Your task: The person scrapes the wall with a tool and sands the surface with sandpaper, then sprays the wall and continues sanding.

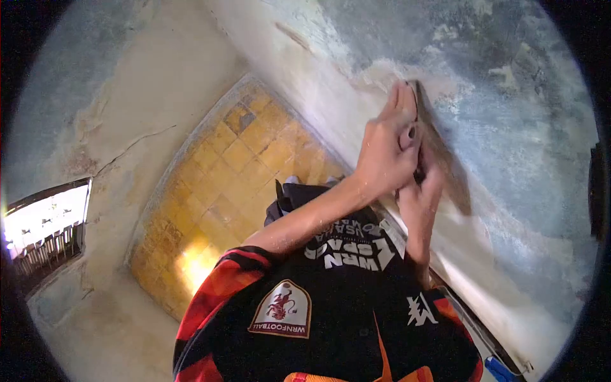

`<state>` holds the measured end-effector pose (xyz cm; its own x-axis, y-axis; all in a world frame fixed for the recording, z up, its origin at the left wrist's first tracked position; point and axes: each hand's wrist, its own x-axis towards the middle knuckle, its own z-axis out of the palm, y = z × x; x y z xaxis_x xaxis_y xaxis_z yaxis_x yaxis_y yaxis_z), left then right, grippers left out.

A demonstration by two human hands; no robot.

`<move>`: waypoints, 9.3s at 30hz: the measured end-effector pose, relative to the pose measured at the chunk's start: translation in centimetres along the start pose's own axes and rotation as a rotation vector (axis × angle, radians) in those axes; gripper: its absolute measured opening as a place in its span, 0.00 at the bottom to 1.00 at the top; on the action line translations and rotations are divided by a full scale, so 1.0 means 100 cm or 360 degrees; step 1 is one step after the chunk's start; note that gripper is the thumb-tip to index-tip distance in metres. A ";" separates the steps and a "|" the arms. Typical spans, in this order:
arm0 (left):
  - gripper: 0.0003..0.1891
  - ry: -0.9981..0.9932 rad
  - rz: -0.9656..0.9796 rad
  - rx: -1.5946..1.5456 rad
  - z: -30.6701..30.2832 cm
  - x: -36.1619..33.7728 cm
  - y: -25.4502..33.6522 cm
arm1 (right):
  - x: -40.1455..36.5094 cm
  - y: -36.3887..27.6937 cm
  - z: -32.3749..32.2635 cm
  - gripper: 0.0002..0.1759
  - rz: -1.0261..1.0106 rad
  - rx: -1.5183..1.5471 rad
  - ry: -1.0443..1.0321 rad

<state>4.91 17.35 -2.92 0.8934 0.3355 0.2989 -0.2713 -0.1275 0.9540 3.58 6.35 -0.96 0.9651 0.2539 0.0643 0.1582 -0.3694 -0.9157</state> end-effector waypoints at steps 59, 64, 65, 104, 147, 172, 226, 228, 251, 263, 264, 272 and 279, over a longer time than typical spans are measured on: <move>0.21 -0.0195 0.0006 0.0240 -0.017 0.011 -0.002 | 0.000 0.002 0.016 0.29 0.0109 -0.0006 0.0091; 0.15 0.0022 0.0073 0.0172 -0.017 0.018 -0.013 | 0.005 -0.006 0.012 0.29 0.0146 -0.0103 -0.0004; 0.15 -0.0020 -0.0058 0.0103 -0.022 0.014 -0.010 | 0.004 -0.008 0.012 0.28 0.0187 -0.0147 -0.0001; 0.36 -0.0237 -0.0179 0.0012 0.012 -0.028 0.007 | -0.025 0.024 -0.034 0.26 0.0371 0.0662 -0.0168; 0.26 -0.0352 -0.0567 0.0213 -0.008 -0.008 0.026 | -0.017 0.017 -0.007 0.25 0.0184 0.0242 -0.0017; 0.11 -0.0128 -0.0289 0.0129 0.011 -0.023 0.020 | -0.034 0.011 -0.018 0.25 0.0405 0.0458 0.0029; 0.13 -0.0092 -0.0229 0.0126 0.011 -0.035 0.015 | -0.028 0.023 -0.013 0.24 0.0257 0.0198 0.0045; 0.14 -0.0001 -0.0158 0.0141 0.009 -0.017 0.011 | -0.018 0.019 -0.015 0.25 0.0246 0.0211 0.0007; 0.09 -0.0121 -0.0272 0.0144 -0.003 -0.006 0.011 | -0.018 0.014 -0.011 0.27 0.0351 0.0173 0.0008; 0.09 -0.0077 -0.0269 0.0105 -0.007 -0.002 0.016 | -0.014 0.019 -0.002 0.27 0.0030 -0.0024 0.0087; 0.10 -0.0078 -0.0271 0.0081 -0.006 -0.003 0.018 | -0.016 0.010 -0.005 0.27 0.0183 0.0084 0.0093; 0.09 -0.0073 -0.0252 0.0010 -0.001 -0.007 0.017 | -0.019 0.003 -0.011 0.27 0.0425 0.0105 0.0029; 0.09 -0.0079 -0.0262 0.0059 -0.002 -0.002 0.013 | -0.014 0.006 -0.009 0.27 0.0377 0.0133 0.0033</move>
<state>4.26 17.33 -1.77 0.9415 0.3081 0.1364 -0.1074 -0.1094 0.9882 2.50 4.96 -1.25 0.9774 0.1504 -0.1486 -0.0899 -0.3407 -0.9359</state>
